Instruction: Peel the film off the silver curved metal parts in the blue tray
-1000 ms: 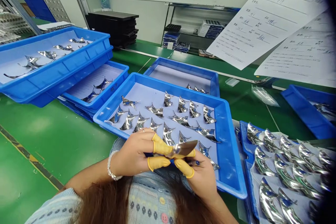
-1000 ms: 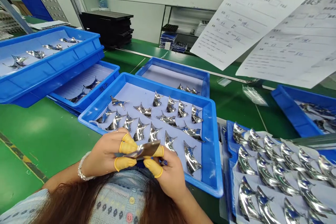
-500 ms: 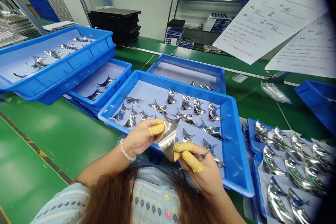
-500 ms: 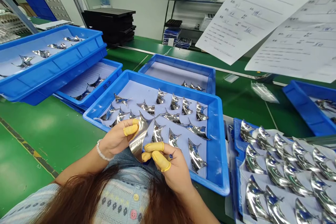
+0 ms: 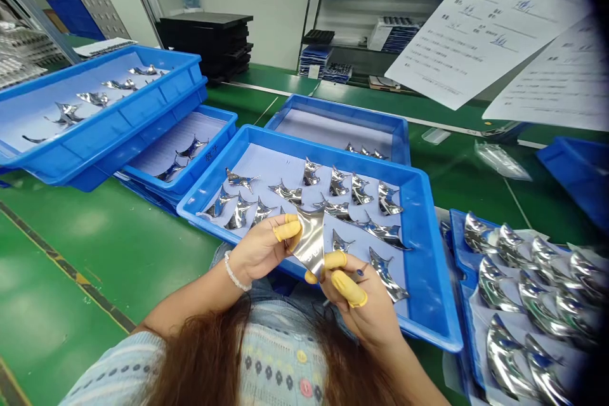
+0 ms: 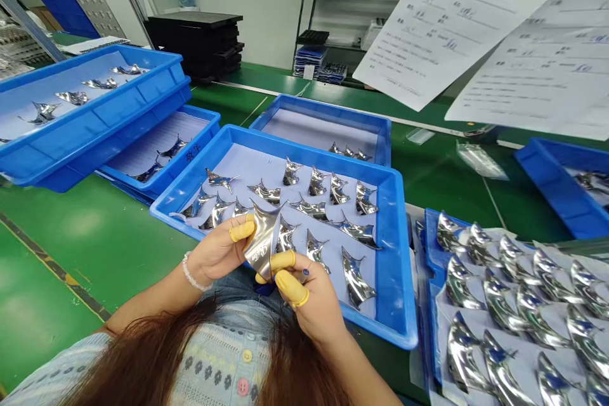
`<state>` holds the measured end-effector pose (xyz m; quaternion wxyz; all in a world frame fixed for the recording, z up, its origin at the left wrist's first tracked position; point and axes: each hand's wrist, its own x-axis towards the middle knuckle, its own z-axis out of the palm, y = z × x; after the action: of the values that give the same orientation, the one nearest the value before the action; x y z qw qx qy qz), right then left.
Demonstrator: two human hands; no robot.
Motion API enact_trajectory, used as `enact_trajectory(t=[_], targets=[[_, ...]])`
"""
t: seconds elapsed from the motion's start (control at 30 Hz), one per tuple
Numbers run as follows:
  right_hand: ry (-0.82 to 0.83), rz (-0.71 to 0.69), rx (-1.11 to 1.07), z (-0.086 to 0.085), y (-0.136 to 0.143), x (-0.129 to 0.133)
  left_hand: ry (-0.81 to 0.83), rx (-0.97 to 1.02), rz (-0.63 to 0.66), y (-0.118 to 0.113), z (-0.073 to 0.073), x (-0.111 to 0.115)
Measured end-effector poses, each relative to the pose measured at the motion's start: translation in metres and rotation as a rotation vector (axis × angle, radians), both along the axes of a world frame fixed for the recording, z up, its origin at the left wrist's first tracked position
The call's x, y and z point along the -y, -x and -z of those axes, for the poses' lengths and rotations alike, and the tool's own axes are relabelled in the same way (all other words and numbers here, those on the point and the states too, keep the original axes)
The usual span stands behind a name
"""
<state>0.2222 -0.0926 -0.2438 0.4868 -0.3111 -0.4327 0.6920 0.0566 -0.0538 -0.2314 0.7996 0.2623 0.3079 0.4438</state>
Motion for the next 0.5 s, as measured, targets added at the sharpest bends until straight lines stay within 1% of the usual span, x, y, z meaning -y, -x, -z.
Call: enact_trajectory(t=[0.1, 0.27, 0.37, 0.5], targets=[[0.017, 0.008, 0.022, 0.001, 0.000, 0.000, -0.014, -0.004, -0.002, 0.000, -0.001, 0.001], [0.091, -0.053, -0.031, 0.001, 0.001, -0.002, -0.017, 0.051, -0.015, 0.000, -0.004, 0.002], [0.135, -0.039, -0.089, 0.005, 0.002, -0.003, 0.004, 0.072, -0.043, 0.002, -0.009, 0.006], [0.165, -0.052, -0.090, 0.010, 0.002, -0.003, 0.014, 0.112, -0.046, 0.004, -0.018, 0.011]])
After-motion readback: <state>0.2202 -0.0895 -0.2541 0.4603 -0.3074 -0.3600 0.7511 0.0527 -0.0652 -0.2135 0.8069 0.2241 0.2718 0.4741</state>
